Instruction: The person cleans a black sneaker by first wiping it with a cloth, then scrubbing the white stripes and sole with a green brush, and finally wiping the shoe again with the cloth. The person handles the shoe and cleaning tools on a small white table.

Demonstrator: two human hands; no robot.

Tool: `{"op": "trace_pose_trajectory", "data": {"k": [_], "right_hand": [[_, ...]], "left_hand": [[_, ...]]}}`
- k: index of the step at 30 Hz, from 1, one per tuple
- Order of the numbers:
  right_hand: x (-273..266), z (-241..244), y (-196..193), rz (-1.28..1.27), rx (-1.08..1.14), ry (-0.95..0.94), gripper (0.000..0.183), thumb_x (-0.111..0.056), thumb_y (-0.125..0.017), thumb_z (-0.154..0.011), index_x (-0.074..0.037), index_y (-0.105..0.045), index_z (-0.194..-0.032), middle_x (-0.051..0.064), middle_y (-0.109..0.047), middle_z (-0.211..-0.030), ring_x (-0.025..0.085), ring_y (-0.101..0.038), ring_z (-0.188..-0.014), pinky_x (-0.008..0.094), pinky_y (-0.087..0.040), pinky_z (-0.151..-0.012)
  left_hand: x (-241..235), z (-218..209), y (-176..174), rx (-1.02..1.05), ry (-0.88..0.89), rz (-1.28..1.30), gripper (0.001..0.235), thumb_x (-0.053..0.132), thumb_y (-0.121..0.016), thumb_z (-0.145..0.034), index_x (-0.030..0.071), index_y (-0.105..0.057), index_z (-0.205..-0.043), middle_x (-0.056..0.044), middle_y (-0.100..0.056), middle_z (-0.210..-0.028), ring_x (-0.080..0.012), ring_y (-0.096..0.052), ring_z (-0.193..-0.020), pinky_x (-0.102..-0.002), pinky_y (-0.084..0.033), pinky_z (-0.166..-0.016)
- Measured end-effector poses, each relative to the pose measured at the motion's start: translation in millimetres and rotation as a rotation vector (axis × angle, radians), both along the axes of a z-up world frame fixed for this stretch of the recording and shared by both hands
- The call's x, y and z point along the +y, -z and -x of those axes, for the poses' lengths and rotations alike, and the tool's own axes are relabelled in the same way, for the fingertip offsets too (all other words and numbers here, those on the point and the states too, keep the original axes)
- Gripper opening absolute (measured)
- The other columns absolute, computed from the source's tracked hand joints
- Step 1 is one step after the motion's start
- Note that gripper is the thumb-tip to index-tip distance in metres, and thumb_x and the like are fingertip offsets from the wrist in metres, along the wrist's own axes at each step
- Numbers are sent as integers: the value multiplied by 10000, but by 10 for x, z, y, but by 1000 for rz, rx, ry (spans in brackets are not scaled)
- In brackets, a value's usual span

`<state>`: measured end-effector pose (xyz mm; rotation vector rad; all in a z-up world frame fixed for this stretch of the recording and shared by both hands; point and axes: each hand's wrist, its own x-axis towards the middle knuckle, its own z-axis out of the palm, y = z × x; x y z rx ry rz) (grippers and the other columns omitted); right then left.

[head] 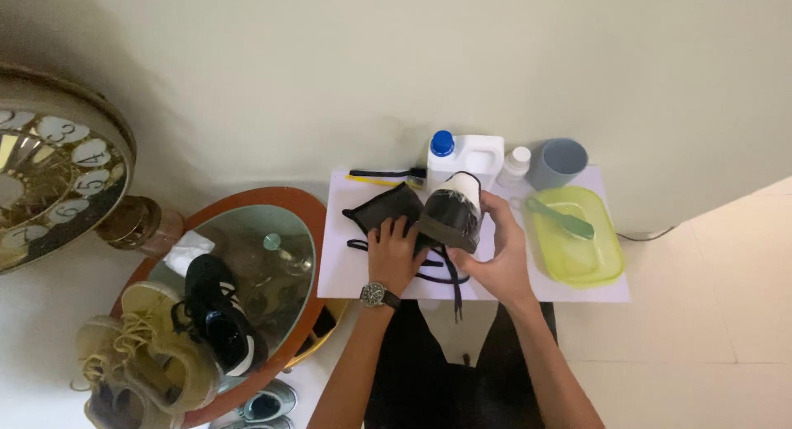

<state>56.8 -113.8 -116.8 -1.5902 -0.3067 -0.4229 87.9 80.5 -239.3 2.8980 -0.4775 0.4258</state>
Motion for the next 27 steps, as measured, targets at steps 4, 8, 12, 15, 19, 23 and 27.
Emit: {"op": "trace_pose_trajectory", "data": {"k": [4, 8, 12, 15, 19, 23, 27], "right_hand": [[-33, 26, -23, 2, 2, 25, 733, -102, -905, -698, -49, -576, -1351, 72, -672, -1155, 154, -556, -1110, 411, -359, -1123], [-44, 35, -14, -19, 1, 37, 731, -101, -900, -708, -54, -577, -1362, 75, -679, -1157, 158, -561, -1105, 414, -361, -1124], [-33, 5, 28, -26, -37, 44, 744, -129, -921, -720, -55, -566, -1370, 80, -666, -1198, 164, -562, -1127, 422, -352, -1141], [-15, 9, -12, -58, -51, 72, 704, -107, -901, -742, -54, -570, -1362, 81, -659, -1187, 170, -569, -1129, 419, -350, -1143], [-38, -6, -61, -45, -49, 97, 716, -144, -918, -735, -61, -568, -1353, 83, -658, -1189, 180, -581, -1131, 422, -355, -1145], [-55, -25, -27, -37, -69, 87, 686, -143, -911, -747, -51, -573, -1337, 91, -657, -1175, 178, -575, -1122, 440, -362, -1139], [-40, 32, 23, -60, -57, 9, 690, -119, -906, -721, -67, -587, -1330, 82, -667, -1176, 171, -581, -1138, 440, -368, -1138]], "left_hand": [[-94, -34, 138, -181, 61, -10, 300, 322, -791, -814, 164, -747, -1065, -106, -701, -1153, -333, -617, -1149, -478, -471, -867], [-144, -72, 362, -243, 83, -72, 316, 317, -765, -812, 155, -731, -1080, -86, -707, -1155, -300, -630, -1134, -450, -491, -858], [-146, -162, 447, -324, 71, -28, 181, 244, -733, -864, 168, -752, -1027, -42, -746, -1011, -258, -694, -1007, -420, -509, -852], [-104, -179, 501, -252, -13, 19, 161, 256, -665, -923, 209, -708, -1072, 29, -730, -924, -174, -705, -919, -353, -523, -812], [-75, -173, -58, -141, -125, 237, 157, 199, -576, -1016, 167, -692, -1118, -23, -729, -877, -199, -725, -840, -338, -558, -742], [107, -302, -624, 9, -226, 589, 305, 110, -508, -1037, 70, -559, -1335, -235, -717, -1069, -439, -707, -950, -539, -575, -818], [191, -152, -1485, 65, -273, 1046, 376, 274, -378, -1101, 72, -476, -1403, -345, -630, -1235, -558, -599, -1150, -635, -496, -924]]}}
